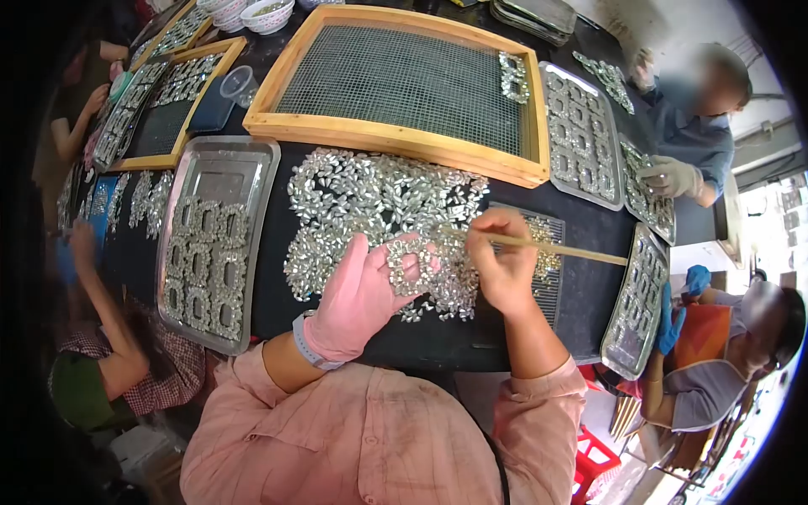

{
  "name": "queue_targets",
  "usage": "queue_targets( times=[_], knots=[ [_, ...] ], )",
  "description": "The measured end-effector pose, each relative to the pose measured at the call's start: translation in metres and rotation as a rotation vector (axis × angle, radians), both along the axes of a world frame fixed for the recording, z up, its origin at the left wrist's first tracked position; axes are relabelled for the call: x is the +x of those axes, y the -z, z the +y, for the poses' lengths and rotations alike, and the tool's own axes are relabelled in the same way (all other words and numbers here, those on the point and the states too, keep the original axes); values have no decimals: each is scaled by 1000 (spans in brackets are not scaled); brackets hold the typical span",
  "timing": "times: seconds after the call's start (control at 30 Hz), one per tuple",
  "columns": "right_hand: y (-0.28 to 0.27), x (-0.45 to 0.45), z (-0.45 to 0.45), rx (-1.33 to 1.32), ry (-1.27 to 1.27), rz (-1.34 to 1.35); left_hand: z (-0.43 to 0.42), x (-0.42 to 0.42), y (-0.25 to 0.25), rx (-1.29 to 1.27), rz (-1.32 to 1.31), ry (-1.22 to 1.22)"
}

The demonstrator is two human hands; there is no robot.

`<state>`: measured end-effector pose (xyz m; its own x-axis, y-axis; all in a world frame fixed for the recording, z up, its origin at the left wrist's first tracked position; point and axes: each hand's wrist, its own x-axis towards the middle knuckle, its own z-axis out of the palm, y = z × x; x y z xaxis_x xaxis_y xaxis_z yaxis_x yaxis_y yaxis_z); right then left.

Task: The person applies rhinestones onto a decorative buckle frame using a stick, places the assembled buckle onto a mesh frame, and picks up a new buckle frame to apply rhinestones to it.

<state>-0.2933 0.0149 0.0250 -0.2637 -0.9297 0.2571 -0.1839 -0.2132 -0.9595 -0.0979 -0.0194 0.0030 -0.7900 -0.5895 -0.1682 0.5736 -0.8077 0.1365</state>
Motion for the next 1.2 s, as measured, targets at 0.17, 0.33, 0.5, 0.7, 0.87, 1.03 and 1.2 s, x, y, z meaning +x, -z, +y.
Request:
queue_targets(
  times=[0.17,0.33,0.5,0.7,0.87,1.03,1.2],
  knots=[
    [9,-13,-10,116,120,88,3,2,-16,-43,-180,113],
    [7,-3,-12,132,63,132,6,2,-14,-76,-213,147],
    [6,-2,-12,89,9,249,7,3,-15,-76,-176,135],
    [7,-7,-19,-37,225,370,8,1,-13,11,-126,104],
    [9,-5,-16,102,37,220,6,2,-14,-86,-213,153],
    [11,-12,-23,37,220,247,5,4,-13,-82,-174,135],
    [15,-16,-21,61,201,293,6,2,-6,-52,-147,101]
  ],
)
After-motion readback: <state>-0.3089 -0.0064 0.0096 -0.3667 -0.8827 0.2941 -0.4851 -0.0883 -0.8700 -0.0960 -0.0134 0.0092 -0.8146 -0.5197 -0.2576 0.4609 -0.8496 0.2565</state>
